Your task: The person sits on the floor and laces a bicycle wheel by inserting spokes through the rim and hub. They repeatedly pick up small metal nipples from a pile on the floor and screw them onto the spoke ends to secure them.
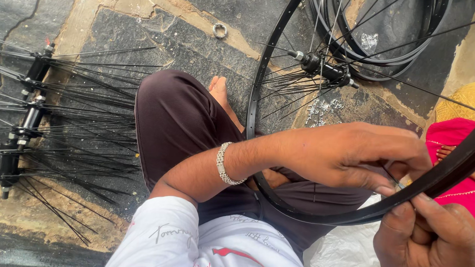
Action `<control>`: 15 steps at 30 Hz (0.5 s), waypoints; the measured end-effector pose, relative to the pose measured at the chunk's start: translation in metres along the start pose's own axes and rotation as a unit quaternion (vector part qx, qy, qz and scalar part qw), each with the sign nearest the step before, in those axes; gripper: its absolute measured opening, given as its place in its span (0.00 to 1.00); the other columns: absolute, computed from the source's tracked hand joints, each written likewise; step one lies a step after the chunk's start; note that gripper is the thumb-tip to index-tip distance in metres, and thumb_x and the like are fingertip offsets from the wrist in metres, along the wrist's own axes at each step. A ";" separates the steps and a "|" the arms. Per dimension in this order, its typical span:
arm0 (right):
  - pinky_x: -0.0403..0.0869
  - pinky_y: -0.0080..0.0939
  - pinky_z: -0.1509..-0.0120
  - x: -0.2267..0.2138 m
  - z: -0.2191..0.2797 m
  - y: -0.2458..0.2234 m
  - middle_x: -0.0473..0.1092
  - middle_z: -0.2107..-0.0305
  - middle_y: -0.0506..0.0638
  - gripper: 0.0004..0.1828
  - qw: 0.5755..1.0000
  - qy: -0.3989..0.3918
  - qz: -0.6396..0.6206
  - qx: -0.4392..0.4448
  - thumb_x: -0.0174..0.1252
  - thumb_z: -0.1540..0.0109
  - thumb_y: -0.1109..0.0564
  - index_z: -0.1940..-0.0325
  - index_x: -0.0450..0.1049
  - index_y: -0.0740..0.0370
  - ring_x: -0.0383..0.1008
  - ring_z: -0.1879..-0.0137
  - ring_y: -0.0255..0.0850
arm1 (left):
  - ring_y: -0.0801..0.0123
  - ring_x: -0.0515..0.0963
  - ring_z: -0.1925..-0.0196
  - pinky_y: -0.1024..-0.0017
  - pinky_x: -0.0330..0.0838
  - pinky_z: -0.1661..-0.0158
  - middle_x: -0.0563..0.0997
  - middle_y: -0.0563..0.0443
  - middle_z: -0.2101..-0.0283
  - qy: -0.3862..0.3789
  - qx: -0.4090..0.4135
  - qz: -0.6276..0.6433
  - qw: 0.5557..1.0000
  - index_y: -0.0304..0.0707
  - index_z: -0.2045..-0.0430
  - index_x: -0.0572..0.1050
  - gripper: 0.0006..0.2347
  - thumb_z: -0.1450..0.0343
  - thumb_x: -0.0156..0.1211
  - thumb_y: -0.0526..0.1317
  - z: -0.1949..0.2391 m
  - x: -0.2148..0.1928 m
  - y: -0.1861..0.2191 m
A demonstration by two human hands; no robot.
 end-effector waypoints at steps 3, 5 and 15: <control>0.62 0.29 0.72 0.001 0.003 0.002 0.58 0.85 0.44 0.15 1.000 0.000 -0.007 0.013 0.64 0.32 0.59 0.49 0.69 0.73 0.58 0.77 0.31 | 0.69 0.79 0.50 0.73 0.75 0.49 0.74 0.54 0.54 0.013 0.015 0.013 1.000 0.41 0.52 0.71 0.08 0.19 0.56 0.44 0.002 0.002 0.001; 0.61 0.29 0.72 0.002 0.005 0.004 0.58 0.85 0.44 0.16 1.000 -0.006 -0.014 0.023 0.63 0.30 0.58 0.48 0.66 0.72 0.58 0.77 0.31 | 0.69 0.79 0.47 0.75 0.76 0.46 0.74 0.55 0.50 0.024 0.029 0.008 0.999 0.42 0.49 0.71 0.08 0.18 0.55 0.44 0.003 0.003 0.001; 0.62 0.26 0.67 0.017 0.011 0.008 0.61 0.80 0.46 0.18 0.992 0.033 -0.118 0.037 0.59 0.23 0.53 0.44 0.62 0.69 0.61 0.74 0.31 | 0.72 0.80 0.48 0.75 0.76 0.45 0.77 0.59 0.52 0.081 0.021 0.035 0.996 0.44 0.49 0.72 0.08 0.17 0.56 0.45 0.009 0.016 -0.005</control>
Point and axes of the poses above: each hand's wrist, its own z-axis away from the middle knuckle, its own x-axis out of the palm, y = z × x, the point moved 2 cm from there along -z, towards the middle knuckle
